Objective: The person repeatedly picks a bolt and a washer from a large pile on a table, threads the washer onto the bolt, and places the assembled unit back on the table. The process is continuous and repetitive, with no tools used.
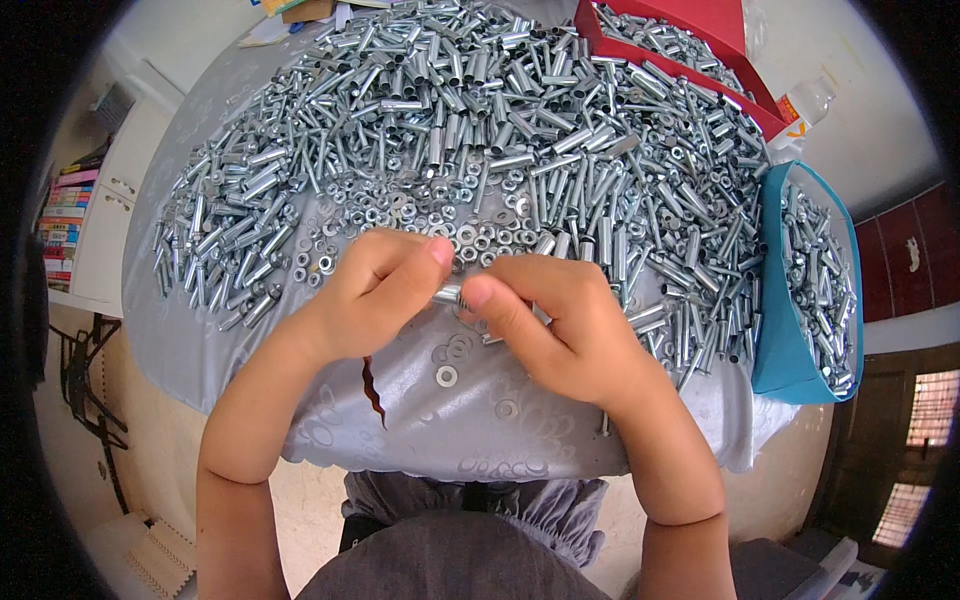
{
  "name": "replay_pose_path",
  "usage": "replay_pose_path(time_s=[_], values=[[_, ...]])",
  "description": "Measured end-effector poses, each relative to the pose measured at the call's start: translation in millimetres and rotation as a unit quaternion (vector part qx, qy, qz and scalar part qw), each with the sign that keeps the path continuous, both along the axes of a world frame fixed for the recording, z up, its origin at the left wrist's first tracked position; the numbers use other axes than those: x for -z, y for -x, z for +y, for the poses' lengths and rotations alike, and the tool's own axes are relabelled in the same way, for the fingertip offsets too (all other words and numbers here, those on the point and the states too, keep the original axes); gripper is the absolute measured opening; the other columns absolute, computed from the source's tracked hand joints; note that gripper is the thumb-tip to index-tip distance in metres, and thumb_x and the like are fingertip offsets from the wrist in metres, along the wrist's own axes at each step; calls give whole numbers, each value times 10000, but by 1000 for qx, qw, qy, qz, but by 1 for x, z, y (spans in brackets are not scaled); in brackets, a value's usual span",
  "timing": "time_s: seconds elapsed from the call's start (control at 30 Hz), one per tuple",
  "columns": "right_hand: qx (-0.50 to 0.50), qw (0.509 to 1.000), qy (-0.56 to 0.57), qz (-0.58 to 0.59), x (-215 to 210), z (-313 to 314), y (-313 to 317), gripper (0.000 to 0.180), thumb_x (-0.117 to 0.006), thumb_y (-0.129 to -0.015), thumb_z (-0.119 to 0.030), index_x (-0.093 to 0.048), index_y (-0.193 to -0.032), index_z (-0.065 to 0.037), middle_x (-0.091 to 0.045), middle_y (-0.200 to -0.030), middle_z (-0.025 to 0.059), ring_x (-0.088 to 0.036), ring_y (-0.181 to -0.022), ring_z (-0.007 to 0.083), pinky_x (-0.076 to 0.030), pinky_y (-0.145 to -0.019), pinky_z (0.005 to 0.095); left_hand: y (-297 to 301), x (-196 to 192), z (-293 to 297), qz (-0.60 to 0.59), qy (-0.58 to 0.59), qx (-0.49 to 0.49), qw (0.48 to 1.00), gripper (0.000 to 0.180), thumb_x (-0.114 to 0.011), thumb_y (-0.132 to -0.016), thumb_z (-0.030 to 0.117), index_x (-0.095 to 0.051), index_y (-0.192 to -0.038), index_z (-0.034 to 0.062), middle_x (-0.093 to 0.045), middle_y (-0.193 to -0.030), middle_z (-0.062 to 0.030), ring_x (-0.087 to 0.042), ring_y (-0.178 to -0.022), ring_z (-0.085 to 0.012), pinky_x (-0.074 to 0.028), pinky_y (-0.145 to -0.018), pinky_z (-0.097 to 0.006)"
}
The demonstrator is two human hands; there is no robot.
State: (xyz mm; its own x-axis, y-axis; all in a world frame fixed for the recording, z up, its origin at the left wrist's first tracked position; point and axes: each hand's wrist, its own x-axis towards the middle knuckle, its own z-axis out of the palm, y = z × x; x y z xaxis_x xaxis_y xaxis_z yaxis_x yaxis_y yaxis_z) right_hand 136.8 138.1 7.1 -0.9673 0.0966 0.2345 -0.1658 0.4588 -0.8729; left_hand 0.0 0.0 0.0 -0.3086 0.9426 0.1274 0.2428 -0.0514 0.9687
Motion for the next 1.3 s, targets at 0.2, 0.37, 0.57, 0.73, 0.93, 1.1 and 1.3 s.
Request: replay_pose_path(time_s=[0.2,0.37,0.57,0.73,0.93,1.1,1.3], values=[[-2,999,-35,36,0,0,3,179,-610,-804,-161,-578,-810,15,-572,-711,88,-541,-577,147,-414,-513,259,1,0,0,11,-9,-9,1000,470,-436,-903,294,-402,-542,-4,-316,-473,9,-279,-485,-71,-250,-427,-283],[61,998,28,3,-7,-12,3,196,-607,-811,-176,-581,-787,17,-568,-673,59,-536,-588,110,-418,-530,237,6,4,-1,22,-10,-7,1000,466,-444,-899,295,-427,-545,-8,-328,-477,7,-287,-487,-70,-256,-429,-281],[84,950,244,-173,-9,-10,2,163,-591,-824,-159,-580,-798,2,-549,-654,1,-512,-577,66,-412,-539,200,1,2,0,-12,-30,6,999,442,-450,-895,286,-471,-582,-25,-372,-479,6,-313,-482,-68,-269,-431,-273],[63,974,183,-117,4,-6,3,107,-608,-808,-118,-596,-786,-15,-548,-648,-7,-496,-562,52,-396,-521,189,-2,-5,-2,17,-30,12,999,442,-448,-896,282,-442,-572,-18,-363,-477,6,-308,-483,-64,-263,-428,-275],[39,993,101,-37,-4,-8,-1,89,-618,-788,-82,-616,-779,6,-533,-621,18,-467,-525,58,-374,-488,203,5,1,0,-6,-8,-31,999,455,-439,-900,278,-411,-547,-8,-319,-478,14,-283,-492,-56,-248,-426,-276],[2,998,62,-10,-4,-3,1,107,-599,-802,-83,-650,-833,7,-511,-603,36,-455,-544,98,-372,-509,240,4,-2,-1,5,-15,-29,999,460,-431,-903,283,-414,-545,-5,-306,-472,18,-276,-489,-54,-245,-425,-273],[-13,998,62,-15,-10,-7,2,150,-569,-819,-96,-658,-905,-10,-554,-647,63,-479,-598,133,-385,-570,256,8,4,1,15,-10,-44,999,481,-427,-905,298,-400,-528,1,-293,-464,22,-270,-485,-58,-240,-421,-279]])
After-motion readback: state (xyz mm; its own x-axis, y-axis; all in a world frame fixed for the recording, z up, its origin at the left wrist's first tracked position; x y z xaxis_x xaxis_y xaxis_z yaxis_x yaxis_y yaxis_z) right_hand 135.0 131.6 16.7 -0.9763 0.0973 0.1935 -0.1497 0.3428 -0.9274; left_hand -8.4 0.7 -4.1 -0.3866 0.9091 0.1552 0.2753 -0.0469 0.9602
